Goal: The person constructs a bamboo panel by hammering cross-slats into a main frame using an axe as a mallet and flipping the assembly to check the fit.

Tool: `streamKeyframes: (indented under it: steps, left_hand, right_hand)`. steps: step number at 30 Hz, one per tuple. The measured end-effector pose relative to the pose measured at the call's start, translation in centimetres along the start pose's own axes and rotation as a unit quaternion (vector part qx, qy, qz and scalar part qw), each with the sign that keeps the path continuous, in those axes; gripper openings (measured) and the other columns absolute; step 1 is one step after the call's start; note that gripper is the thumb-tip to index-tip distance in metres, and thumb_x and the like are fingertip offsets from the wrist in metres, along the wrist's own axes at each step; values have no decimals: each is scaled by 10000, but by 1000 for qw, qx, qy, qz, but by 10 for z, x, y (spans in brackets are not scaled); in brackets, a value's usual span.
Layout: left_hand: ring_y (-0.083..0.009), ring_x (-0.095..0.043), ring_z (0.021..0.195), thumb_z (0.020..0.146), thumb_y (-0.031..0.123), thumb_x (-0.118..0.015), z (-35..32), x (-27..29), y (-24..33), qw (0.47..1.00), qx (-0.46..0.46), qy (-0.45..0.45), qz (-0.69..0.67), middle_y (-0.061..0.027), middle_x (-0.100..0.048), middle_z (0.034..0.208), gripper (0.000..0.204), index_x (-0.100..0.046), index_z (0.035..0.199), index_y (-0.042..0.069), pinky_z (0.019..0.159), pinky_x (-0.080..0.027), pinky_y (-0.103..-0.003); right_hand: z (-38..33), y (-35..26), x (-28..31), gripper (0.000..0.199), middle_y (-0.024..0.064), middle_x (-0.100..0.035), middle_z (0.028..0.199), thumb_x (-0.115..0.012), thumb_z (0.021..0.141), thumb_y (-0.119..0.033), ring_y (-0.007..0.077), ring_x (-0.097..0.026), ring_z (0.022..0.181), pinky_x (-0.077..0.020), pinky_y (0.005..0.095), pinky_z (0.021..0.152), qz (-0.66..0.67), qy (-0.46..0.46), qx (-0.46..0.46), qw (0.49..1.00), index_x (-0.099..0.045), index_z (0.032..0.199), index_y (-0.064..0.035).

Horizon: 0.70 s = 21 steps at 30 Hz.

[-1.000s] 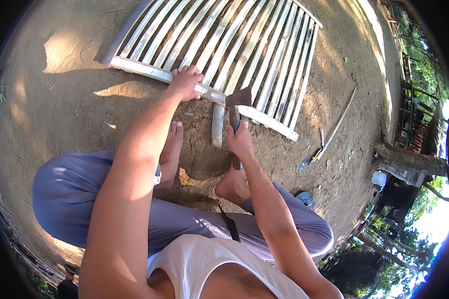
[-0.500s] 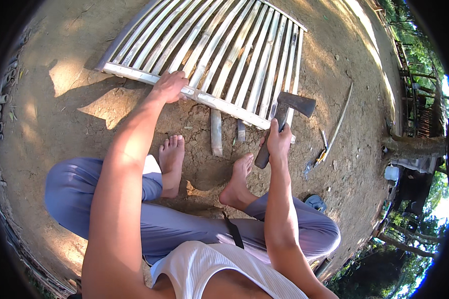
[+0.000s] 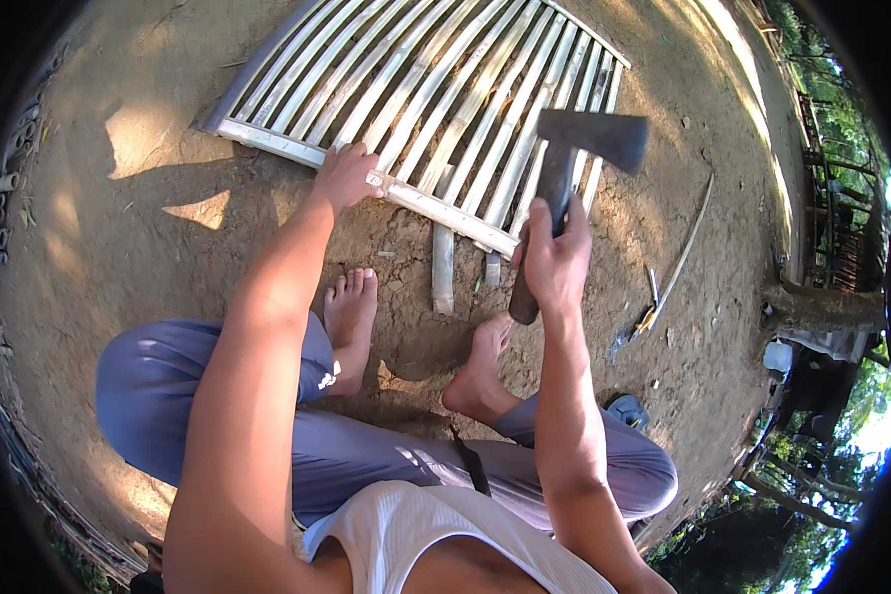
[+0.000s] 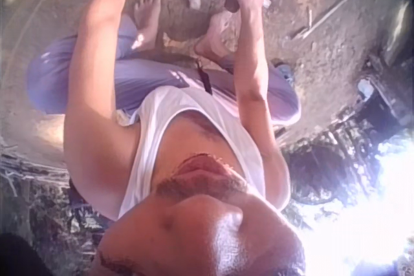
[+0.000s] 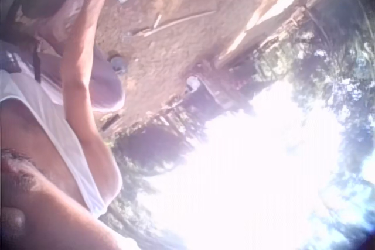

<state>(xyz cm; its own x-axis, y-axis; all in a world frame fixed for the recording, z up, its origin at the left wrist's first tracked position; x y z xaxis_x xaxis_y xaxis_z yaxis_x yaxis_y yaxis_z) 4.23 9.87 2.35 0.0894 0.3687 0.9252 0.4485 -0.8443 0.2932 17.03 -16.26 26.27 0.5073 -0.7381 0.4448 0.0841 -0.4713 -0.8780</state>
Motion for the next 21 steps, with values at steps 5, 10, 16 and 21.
streamKeyframes:
  steps: [5,10,16,21]
  left_hand:
    - [-316,-584,1235,767,448,-890,9,13,10,998,22,-57,-17,-105,-609,1239,591,-658,1188,105,1032,-470,-462]
    - [-306,-539,1316,760,453,-906,25,13,21,996,69,-62,-14,-102,-571,1346,632,-652,1230,116,1094,-452,-464]
    - [-303,-539,1296,769,459,-899,7,4,0,994,85,-70,-25,-87,-584,1285,620,-650,1214,105,1084,-437,-451]
    - [-302,-535,1299,773,453,-897,11,3,6,994,88,-58,-4,-87,-565,1294,607,-647,1204,108,1081,-442,-488]
  right_hand:
    - [28,-5,-18,315,80,-624,686,-559,1057,-167,190,-619,562,-494,372,520,-104,121,126,979,-476,1267,52]
    - [-5,182,-59,479,295,-713,841,-596,1006,-236,450,-725,659,-573,488,598,-353,-175,2,919,-469,1335,89]
    - [35,-38,-32,365,125,-669,746,-616,1037,-244,192,-672,565,-547,371,530,-163,-105,9,981,-539,1195,77]
    - [22,-8,-48,333,124,-653,787,-525,1067,-143,201,-625,554,-515,351,482,-113,118,217,962,-400,1276,83]
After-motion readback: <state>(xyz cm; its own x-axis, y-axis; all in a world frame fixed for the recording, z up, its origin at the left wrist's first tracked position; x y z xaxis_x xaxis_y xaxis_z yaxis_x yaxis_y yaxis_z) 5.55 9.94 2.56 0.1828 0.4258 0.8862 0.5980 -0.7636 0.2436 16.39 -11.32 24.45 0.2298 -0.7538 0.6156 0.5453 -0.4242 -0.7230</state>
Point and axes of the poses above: each hand's wrist, its own z-axis towards the middle knuckle, its own x-axis out of the back of the hand, y = z × x, the point moved 3 cm from there along z, towards the middle knuckle
